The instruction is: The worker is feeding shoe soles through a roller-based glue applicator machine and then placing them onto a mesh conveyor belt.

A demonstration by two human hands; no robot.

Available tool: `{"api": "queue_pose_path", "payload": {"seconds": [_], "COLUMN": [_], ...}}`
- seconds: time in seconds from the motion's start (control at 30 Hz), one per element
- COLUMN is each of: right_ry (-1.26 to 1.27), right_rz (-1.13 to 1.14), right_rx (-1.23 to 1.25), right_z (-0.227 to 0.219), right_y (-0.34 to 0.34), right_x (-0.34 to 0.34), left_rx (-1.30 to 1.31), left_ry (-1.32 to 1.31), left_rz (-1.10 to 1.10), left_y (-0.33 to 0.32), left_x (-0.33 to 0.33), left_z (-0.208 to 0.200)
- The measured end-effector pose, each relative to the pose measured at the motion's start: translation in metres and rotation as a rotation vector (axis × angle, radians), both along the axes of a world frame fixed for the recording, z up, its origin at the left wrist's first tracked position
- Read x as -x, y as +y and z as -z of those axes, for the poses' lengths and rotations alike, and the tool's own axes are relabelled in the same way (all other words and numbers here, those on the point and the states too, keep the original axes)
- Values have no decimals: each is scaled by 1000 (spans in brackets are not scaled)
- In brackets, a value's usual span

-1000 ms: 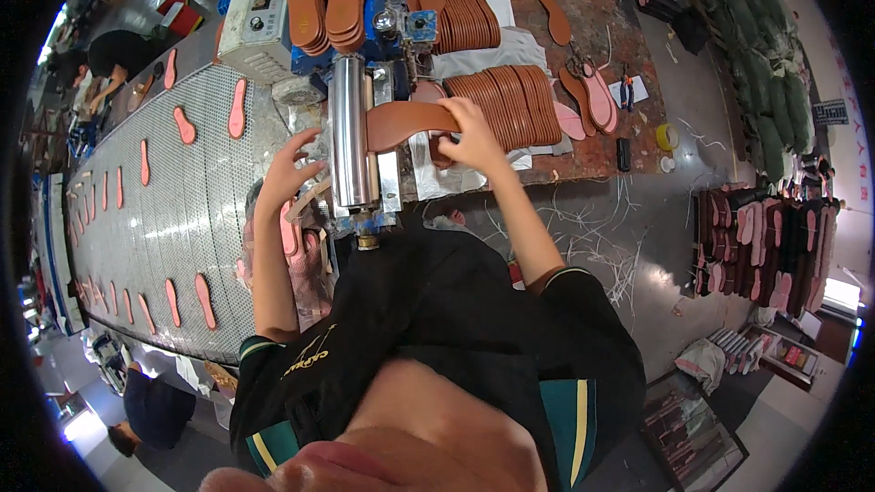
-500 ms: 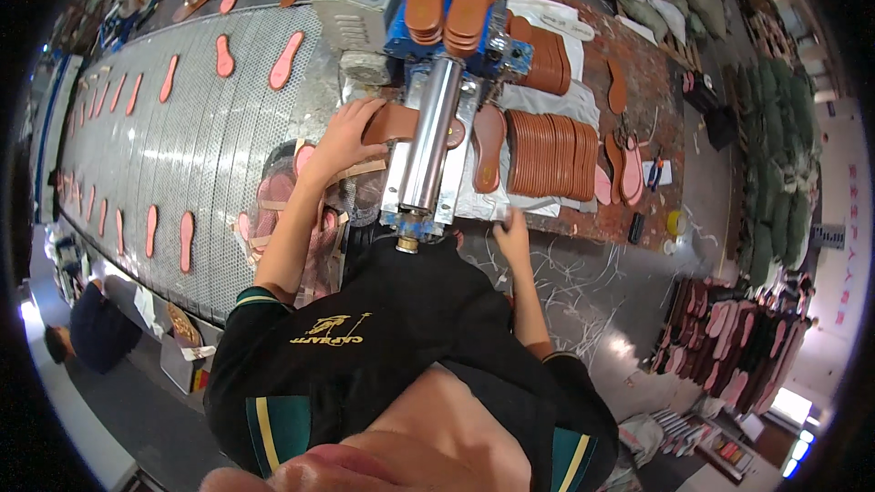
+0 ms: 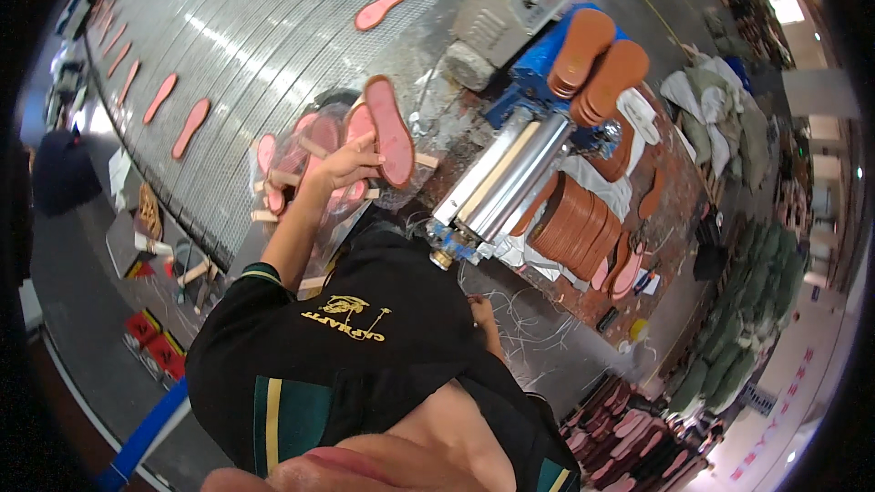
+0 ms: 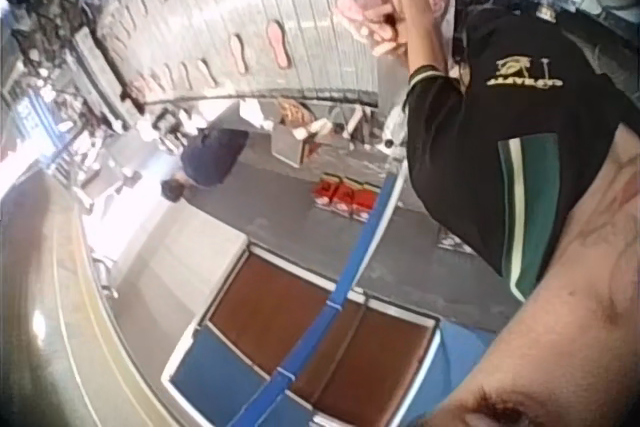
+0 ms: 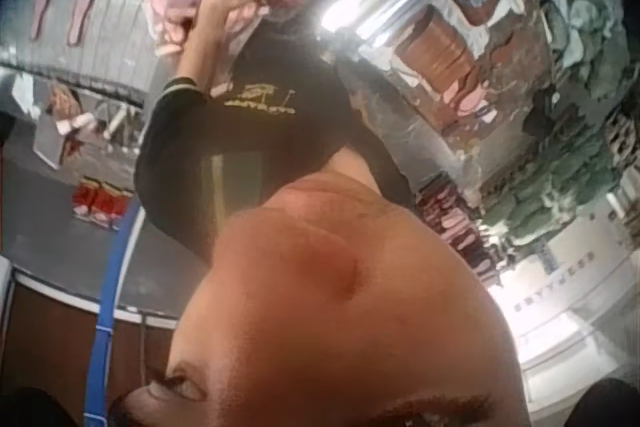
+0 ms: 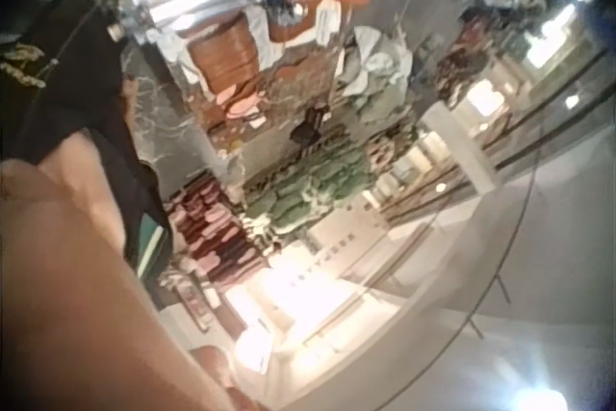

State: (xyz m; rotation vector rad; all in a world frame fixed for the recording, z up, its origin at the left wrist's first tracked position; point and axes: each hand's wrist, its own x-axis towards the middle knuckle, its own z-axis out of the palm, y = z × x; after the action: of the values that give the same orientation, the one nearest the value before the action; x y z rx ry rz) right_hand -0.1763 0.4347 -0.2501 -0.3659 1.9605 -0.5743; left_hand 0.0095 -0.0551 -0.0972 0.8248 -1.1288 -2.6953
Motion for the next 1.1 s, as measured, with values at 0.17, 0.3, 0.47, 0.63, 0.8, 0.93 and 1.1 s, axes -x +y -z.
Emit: {"api": "queue_pose_path", "payload": {"seconds": [0.17,0.3,0.47,0.63,0.8,0.93,1.1], "right_ry": [-167,-245,-191,-204,81,1042,1254], "right_rz": [45,80,130,127,321,10,130], "right_rx": [19,-65,-100,-133,-159,55,456], "right_z": [-2,-17,-10,-8,-33,-99,-292], "right_y": [-35,-66,-75,-69,-5,26,-188], "right_x": [27,41,47,37,64,147,192], "left_rx": [-178,-304,-368,-354,-392,-94,416], "left_ry": [259,464,346,251,-472,-623,-552], "left_rz": [-607,-963,-1422,-1510,-1377,-1309,-1051], "left_y": [13,-20,-50,-64,-52,-45,-61], "left_x": [-53,-132,-235,-295,-351,-346,-231], "left_z": [-1,11,39,97,161,164,88]}}
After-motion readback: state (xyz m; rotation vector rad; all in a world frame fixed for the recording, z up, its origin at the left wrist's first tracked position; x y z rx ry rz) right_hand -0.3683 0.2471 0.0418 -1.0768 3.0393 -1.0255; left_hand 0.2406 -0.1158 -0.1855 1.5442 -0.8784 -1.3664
